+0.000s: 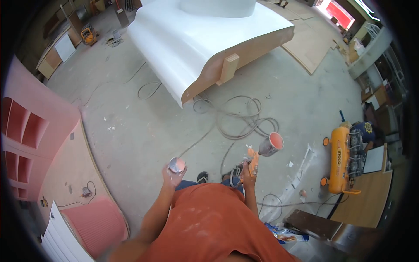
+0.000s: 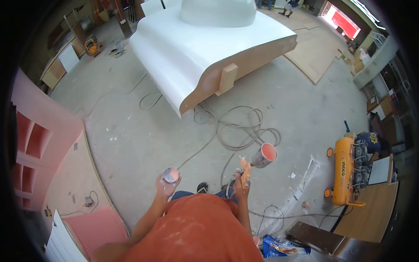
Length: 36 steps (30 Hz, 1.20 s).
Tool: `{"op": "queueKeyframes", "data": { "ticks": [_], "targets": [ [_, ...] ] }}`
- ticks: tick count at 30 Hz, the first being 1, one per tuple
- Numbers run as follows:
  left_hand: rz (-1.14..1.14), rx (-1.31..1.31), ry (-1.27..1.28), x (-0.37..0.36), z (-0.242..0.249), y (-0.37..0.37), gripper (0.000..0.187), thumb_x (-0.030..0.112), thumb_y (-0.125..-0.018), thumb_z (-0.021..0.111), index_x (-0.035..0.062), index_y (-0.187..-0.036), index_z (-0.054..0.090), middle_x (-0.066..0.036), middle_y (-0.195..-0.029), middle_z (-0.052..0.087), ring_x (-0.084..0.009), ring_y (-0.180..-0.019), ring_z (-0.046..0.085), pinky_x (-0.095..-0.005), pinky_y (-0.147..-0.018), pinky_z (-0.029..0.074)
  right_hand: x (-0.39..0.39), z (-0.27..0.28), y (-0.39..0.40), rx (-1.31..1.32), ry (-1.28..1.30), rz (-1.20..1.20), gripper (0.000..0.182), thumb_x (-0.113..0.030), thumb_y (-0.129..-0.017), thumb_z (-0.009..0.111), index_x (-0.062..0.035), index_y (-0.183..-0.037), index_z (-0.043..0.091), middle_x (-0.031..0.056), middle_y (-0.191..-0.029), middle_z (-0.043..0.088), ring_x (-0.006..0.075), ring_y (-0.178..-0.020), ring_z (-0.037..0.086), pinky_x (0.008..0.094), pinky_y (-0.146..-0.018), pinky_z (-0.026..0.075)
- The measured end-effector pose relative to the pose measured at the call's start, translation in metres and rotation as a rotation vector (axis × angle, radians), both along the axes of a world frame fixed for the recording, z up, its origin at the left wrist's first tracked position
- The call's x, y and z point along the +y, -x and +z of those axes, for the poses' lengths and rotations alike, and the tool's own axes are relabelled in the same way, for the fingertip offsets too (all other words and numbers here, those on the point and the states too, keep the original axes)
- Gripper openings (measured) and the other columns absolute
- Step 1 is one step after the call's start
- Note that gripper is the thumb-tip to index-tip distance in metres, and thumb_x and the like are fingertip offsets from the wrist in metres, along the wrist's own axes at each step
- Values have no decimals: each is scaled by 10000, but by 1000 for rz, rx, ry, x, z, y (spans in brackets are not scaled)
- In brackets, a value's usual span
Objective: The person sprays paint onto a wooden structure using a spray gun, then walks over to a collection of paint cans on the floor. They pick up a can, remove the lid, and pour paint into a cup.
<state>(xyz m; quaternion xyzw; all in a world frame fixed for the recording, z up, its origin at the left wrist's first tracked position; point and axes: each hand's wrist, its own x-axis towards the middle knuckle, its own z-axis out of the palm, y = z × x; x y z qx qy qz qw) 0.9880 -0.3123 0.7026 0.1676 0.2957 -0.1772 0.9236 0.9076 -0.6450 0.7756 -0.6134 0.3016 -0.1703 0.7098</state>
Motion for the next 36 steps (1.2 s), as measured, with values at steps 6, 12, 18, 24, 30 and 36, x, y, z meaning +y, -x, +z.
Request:
{"op": "queueKeyframes", "data": {
  "ticks": [6, 12, 18, 24, 30, 36],
  "targets": [
    [-468, -254, 6, -127, 81, -36, 421, 304, -980, 471, 30, -1281, 580, -154, -1297, 621, -325, -1239, 571, -519, -1069, 446, 15, -27, 81, 33, 234, 7, 164, -188, -1000, 607, -54, -1088, 640, -12, -731, 597, 49, -491, 439, 237, -441, 352],
    [-746, -552, -1, -236, 179, 24, 442, 287, -1007, 459, -5, -1323, 555, -150, -1322, 618, -290, -1238, 582, -440, -1084, 451, 23, 1, 168, 95, 262, 10, 261, -138, -985, 633, 30, -1184, 639, 79, -966, 691, 158, -900, 663, 327, -799, 532],
    [-763, -396, 236, -271, 178, 136, 449, 291, -991, 455, 1, -1316, 562, -158, -1307, 623, -354, -1230, 581, -520, -1091, 440, 13, 26, 296, 60, 512, -109, 206, -153, -955, 646, 13, -1077, 637, 177, -866, 664, 300, -750, 678, 365, -666, 524],
    [-819, -258, 302, -281, 202, 261, 415, 295, -965, 514, 13, -1259, 592, -159, -1292, 618, -371, -1246, 553, -559, -1118, 399, 14, 64, 416, 17, 518, -295, 185, -108, -940, 622, 10, -1083, 618, 184, -840, 651, 368, -731, 657, 400, -640, 517],
    [-900, -294, 375, -302, 239, 340, 430, 319, -966, 552, 15, -1267, 590, -171, -1315, 598, -388, -1274, 523, -569, -1140, 369, 18, 66, 497, 25, 606, -421, 167, -97, -923, 614, 22, -1039, 630, 157, -825, 652, 340, -717, 632, 410, -652, 488],
    [-1054, -335, 416, -320, 271, 386, 473, 364, -976, 532, 7, -1280, 590, -182, -1320, 590, -402, -1285, 511, -589, -1159, 346, 20, 65, 518, 77, 621, -505, 168, -97, -922, 614, 21, -1041, 632, 157, -832, 653, 341, -724, 633, 412, -660, 487]
  ]
}}
